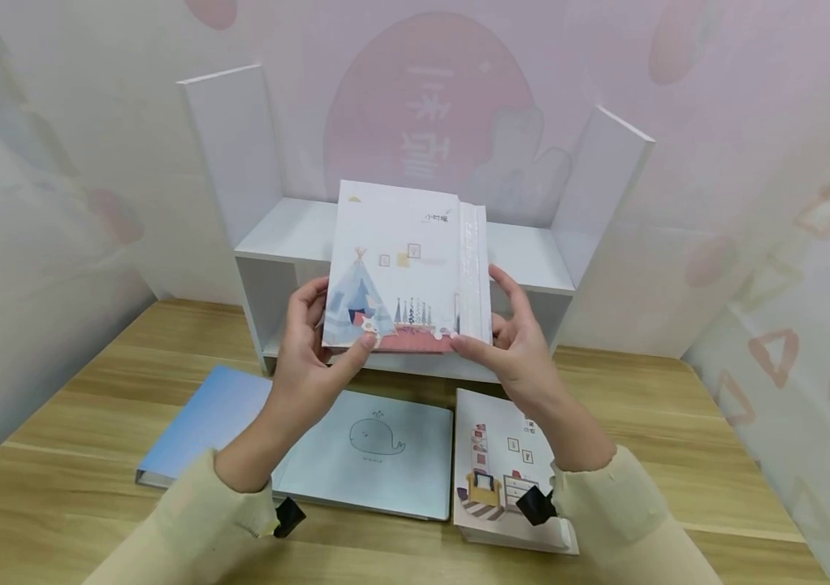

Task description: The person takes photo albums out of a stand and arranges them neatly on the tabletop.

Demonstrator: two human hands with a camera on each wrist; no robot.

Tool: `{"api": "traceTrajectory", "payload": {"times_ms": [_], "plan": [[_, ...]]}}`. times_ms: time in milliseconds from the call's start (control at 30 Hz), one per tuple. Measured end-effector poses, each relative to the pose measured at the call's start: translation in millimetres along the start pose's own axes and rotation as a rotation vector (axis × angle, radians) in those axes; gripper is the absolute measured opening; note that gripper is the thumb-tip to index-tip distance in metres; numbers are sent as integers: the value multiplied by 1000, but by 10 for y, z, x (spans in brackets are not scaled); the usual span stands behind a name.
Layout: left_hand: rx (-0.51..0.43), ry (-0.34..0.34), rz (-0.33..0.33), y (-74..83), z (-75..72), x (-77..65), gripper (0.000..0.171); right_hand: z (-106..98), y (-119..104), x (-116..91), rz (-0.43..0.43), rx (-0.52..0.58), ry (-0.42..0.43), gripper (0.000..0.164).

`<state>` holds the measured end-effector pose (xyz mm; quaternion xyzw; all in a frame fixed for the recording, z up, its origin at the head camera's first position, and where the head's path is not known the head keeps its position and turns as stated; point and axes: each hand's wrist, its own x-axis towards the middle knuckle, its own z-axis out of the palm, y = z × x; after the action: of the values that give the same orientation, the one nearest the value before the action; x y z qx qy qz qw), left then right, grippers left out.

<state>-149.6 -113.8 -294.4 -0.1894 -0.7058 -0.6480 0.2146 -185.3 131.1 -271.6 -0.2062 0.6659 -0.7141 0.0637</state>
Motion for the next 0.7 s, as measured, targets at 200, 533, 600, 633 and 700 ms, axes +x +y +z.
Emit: {"api": "traceTrajectory", "payload": {"times_ms": [200,533,600,633,700], "plan": [[-13,-25,-2,22,55,-39,75,-69,-10,-72,-17,-43,-4,100],[-31,-56,4,46,141,-94,76,-164,4,-181,-24,-57,-8,101],[-34,-62,4,47,157,-108,76,-175,4,-206,-21,-64,-1,101],[-37,-65,5,48,165,-115,77,-180,5,-219,-22,-67,1,100],[-39,-72,9,49,182,-129,77,-192,5,-249,-25,-76,4,100]]}}
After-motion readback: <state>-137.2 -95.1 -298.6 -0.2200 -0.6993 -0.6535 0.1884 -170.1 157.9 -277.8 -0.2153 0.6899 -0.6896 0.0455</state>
